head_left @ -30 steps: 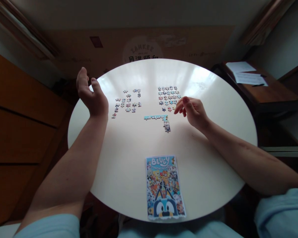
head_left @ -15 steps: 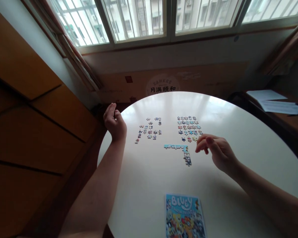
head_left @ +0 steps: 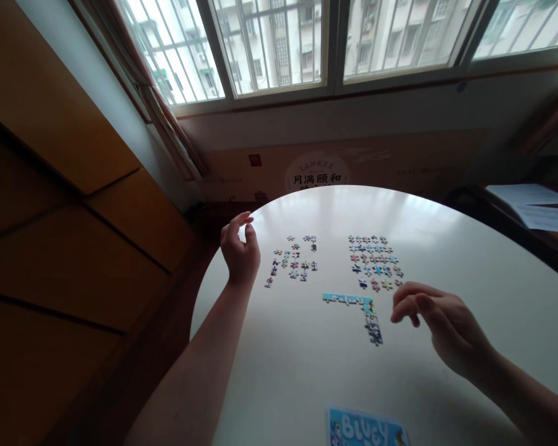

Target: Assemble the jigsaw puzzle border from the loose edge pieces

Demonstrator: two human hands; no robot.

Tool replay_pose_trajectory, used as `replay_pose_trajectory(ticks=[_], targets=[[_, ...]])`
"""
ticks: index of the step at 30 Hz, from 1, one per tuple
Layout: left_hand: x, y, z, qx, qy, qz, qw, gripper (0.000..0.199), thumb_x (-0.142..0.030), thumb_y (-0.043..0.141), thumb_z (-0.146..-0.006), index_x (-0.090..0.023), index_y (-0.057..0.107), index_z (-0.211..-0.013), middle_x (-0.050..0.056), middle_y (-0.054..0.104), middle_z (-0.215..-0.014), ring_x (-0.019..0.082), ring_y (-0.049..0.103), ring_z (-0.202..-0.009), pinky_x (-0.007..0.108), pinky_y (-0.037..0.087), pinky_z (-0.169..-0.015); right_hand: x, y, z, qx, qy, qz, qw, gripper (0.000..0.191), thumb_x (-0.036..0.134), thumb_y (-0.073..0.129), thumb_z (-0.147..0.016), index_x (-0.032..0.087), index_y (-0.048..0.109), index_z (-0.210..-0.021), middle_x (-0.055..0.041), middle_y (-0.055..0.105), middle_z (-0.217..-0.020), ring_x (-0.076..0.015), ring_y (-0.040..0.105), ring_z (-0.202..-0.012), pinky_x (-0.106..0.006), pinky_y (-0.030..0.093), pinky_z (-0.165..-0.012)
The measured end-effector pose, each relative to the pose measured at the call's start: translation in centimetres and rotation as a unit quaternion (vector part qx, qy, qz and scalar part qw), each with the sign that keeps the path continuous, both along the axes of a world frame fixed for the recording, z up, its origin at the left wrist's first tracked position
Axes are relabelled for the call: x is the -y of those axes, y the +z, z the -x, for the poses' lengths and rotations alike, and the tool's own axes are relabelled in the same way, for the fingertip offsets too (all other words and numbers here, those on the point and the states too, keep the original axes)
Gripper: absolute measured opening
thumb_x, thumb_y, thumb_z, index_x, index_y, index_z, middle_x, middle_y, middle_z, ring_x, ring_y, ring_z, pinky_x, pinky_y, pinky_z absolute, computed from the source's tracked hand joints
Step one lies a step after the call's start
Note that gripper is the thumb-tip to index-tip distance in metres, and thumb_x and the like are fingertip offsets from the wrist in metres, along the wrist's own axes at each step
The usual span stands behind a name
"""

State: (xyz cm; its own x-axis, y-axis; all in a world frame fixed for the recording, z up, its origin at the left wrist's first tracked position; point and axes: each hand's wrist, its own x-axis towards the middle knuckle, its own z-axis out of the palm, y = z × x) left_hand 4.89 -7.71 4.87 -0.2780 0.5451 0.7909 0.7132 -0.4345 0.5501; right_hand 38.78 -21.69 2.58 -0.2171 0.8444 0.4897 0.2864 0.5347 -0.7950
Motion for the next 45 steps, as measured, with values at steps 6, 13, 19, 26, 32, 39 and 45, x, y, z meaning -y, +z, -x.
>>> replay_pose_trajectory(ticks=[6, 13, 19, 26, 32, 39, 45], targets=[[-0.1, -0.1, 0.0, 0.005, 0.035, 0.054, 0.998, 0.023, -0.017, 0.051, -0.089, -0.022, 0.069, -0.102, 0.006, 0.074, -0.106, 0.023, 0.067, -0.104, 0.038, 0.052, -0.100, 0.2, 0.5, 0.5, 0.037, -0.005, 0.017, 0.999, 0.049, 0.037, 0.040, -0.106, 0.025, 0.075, -0.074, -0.0055, 0.067, -0.080, -0.0166, 0.057, -0.058, -0.030, 0.045, -0.051], [-0.8, -0.7, 0.6, -0.062, 0.030, 0.205, 0.976, 0.025, -0.011, 0.058, -0.082, -0.022, 0.074, -0.097, 0.007, 0.074, -0.105, 0.026, 0.066, -0.097, 0.041, 0.053, -0.093, 0.3, 0.4, 0.5, 0.036, -0.011, 0.019, 0.999, 0.048, 0.038, 0.040, -0.106, 0.025, 0.075, -0.075, -0.0054, 0.067, -0.081, -0.0166, 0.059, -0.058, -0.029, 0.046, -0.049], [-0.5, -0.7, 0.7, -0.191, 0.048, 0.392, 0.899, 0.028, -0.012, 0.059, -0.085, -0.028, 0.078, -0.097, 0.006, 0.076, -0.110, 0.029, 0.068, -0.104, 0.046, 0.050, -0.096, 0.3, 0.6, 0.7, 0.035, -0.011, 0.016, 0.999, 0.049, 0.037, 0.040, -0.106, 0.025, 0.074, -0.074, -0.0050, 0.068, -0.081, -0.0160, 0.059, -0.058, -0.028, 0.046, -0.049], [-0.8, -1.2, 1.8, -0.217, 0.074, 0.384, 0.894, 0.031, -0.013, 0.057, -0.083, -0.029, 0.080, -0.096, 0.005, 0.078, -0.106, 0.027, 0.069, -0.100, 0.042, 0.052, -0.092, 0.3, 0.4, 0.5, 0.029, -0.016, 0.028, 0.999, 0.050, 0.043, 0.041, -0.105, 0.024, 0.075, -0.072, -0.0073, 0.068, -0.079, -0.0188, 0.060, -0.058, -0.030, 0.047, -0.047], [-1.1, -2.0, 1.2, -0.207, 0.054, 0.409, 0.887, 0.028, -0.017, 0.059, -0.086, -0.029, 0.080, -0.099, 0.006, 0.078, -0.109, 0.028, 0.068, -0.106, 0.045, 0.050, -0.098, 0.3, 0.3, 0.3, 0.032, -0.013, 0.027, 0.999, 0.049, 0.041, 0.041, -0.105, 0.025, 0.075, -0.073, -0.0070, 0.068, -0.079, -0.0186, 0.060, -0.059, -0.030, 0.047, -0.047], [-1.4, -2.5, 0.9, -0.224, 0.011, 0.414, 0.882, 0.027, -0.026, 0.063, -0.090, -0.030, 0.080, -0.111, 0.006, 0.075, -0.119, 0.029, 0.065, -0.115, 0.044, 0.049, -0.101, 0.2, 0.5, 0.4, 0.031, -0.005, 0.023, 0.999, 0.049, 0.040, 0.041, -0.105, 0.024, 0.074, -0.072, -0.0067, 0.067, -0.077, -0.0186, 0.059, -0.058, -0.031, 0.047, -0.049], [-2.1, -3.6, 0.9, -0.236, -0.009, 0.390, 0.890, 0.022, -0.028, 0.065, -0.087, -0.033, 0.083, -0.099, 0.005, 0.075, -0.114, 0.027, 0.066, -0.106, 0.040, 0.051, -0.097, -0.1, 0.6, 0.0, 0.031, -0.003, 0.010, 0.999, 0.050, 0.038, 0.042, -0.107, 0.022, 0.074, -0.072, -0.0060, 0.068, -0.076, -0.0162, 0.058, -0.058, -0.030, 0.046, -0.054]])
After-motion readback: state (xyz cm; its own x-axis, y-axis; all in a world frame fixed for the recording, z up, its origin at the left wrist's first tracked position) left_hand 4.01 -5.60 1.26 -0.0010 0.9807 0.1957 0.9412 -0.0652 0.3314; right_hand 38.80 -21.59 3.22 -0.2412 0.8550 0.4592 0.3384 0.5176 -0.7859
